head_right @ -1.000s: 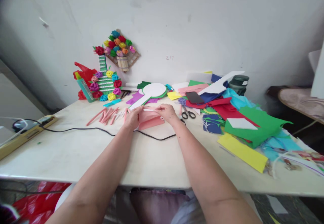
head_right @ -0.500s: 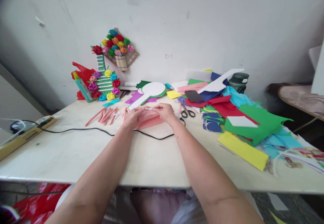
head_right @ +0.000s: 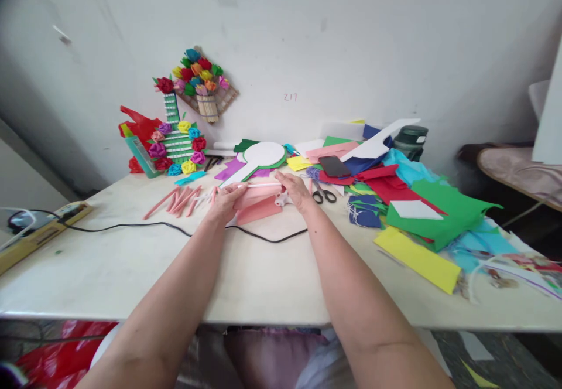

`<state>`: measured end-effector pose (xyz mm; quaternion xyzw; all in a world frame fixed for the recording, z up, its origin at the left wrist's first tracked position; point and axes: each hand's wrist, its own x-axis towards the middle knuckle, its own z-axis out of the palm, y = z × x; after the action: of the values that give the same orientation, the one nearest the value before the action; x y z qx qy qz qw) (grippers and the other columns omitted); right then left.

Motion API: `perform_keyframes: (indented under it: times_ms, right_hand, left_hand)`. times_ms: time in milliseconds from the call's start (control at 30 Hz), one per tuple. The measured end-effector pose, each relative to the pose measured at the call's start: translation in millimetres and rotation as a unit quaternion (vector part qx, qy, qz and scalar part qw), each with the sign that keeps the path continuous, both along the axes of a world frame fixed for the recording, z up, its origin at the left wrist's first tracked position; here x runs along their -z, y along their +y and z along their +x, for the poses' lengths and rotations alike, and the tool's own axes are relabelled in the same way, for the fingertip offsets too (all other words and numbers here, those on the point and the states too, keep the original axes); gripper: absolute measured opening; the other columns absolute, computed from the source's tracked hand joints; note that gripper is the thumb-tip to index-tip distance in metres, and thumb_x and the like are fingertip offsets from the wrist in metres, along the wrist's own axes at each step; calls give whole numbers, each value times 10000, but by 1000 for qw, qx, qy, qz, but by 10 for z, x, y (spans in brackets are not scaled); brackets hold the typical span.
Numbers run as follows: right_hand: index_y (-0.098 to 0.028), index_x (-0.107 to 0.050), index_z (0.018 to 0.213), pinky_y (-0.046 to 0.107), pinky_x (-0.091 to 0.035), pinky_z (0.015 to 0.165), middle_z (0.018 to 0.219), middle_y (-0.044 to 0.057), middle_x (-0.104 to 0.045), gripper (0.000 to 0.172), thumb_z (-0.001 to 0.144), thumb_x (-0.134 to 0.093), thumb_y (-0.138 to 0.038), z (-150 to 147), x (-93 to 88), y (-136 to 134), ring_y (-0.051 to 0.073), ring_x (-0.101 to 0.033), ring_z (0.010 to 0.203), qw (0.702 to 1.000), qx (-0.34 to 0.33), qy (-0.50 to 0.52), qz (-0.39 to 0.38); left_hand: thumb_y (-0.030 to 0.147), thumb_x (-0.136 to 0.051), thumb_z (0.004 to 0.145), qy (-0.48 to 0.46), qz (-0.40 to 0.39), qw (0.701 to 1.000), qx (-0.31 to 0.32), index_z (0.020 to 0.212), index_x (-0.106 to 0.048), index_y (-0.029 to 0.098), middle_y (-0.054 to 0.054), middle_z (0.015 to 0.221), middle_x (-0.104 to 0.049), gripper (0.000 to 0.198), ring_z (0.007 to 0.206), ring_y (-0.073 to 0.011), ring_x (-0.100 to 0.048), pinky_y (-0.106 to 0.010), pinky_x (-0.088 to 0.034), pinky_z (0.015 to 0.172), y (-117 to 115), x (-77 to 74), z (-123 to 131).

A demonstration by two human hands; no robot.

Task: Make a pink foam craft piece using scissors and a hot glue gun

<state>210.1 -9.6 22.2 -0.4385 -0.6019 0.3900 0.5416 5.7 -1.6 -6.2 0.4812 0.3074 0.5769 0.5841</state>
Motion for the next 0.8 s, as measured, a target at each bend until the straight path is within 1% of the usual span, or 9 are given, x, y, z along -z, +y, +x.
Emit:
perform_keyframes:
  times_ms: [100, 200, 367, 567, 700, 800]
  right_hand:
    - [-154, -646, 692, 243, -382, 497, 552, -22, -501, 363, 647, -655, -514, 16, 10, 1, 107, -469, 523, 999, -44, 2, -11]
    - [-153, -649, 678, 251, -405, 493, 555, -13, -545, 321, 601, -704, -460, 4, 28, 9, 109, -486, 503, 998, -56, 7, -25]
    - [-152, -658, 647, 255, -422, 494, 577, 8, -597, 279, 575, -725, -413, -30, 52, 30, 120, -517, 515, 999, -35, 14, -16]
    - [-151, -628, 599, 255, -432, 525, 563, -1, -597, 291, 555, -729, -420, -51, 51, 35, 119, -524, 526, 1000, -10, 13, -3]
    - [-157, -620, 605, 257, -428, 493, 529, -6, -584, 296, 561, -727, -429, -69, 42, 16, 124, -523, 495, 1000, -9, 13, -12]
    - [-163, -608, 594, 257, -423, 474, 511, -6, -575, 309, 565, -717, -450, -85, 30, -2, 128, -523, 482, 1000, -7, 5, -11]
  left_hand:
    - [348, -776, 552, -3, -5, 1000, -5, 759, -662, 131, 21, 534, -557, 321, 476, -83, -509, -210, -397, 506, 13, 3, -9]
    - [345, -774, 556, -4, -7, 1000, -5, 753, -661, 136, 23, 532, -553, 309, 470, -82, -504, -213, -403, 509, 8, -7, -12]
    - [348, -763, 586, -15, -1, 1000, 2, 746, -657, 137, 23, 545, -557, 286, 469, -75, -495, -208, -398, 509, -10, -18, -8]
    - [350, -782, 560, -13, -2, 1000, 4, 731, -650, 126, 7, 553, -573, 311, 514, -99, -536, -221, -413, 527, -21, -14, 0]
    - [336, -784, 565, -14, -7, 1000, -1, 734, -646, 125, 15, 512, -548, 303, 506, -100, -535, -216, -413, 521, -14, -3, -2]
    - [328, -778, 580, -20, -12, 1000, 13, 754, -649, 121, 14, 515, -558, 300, 495, -97, -533, -223, -425, 538, -12, 2, -7]
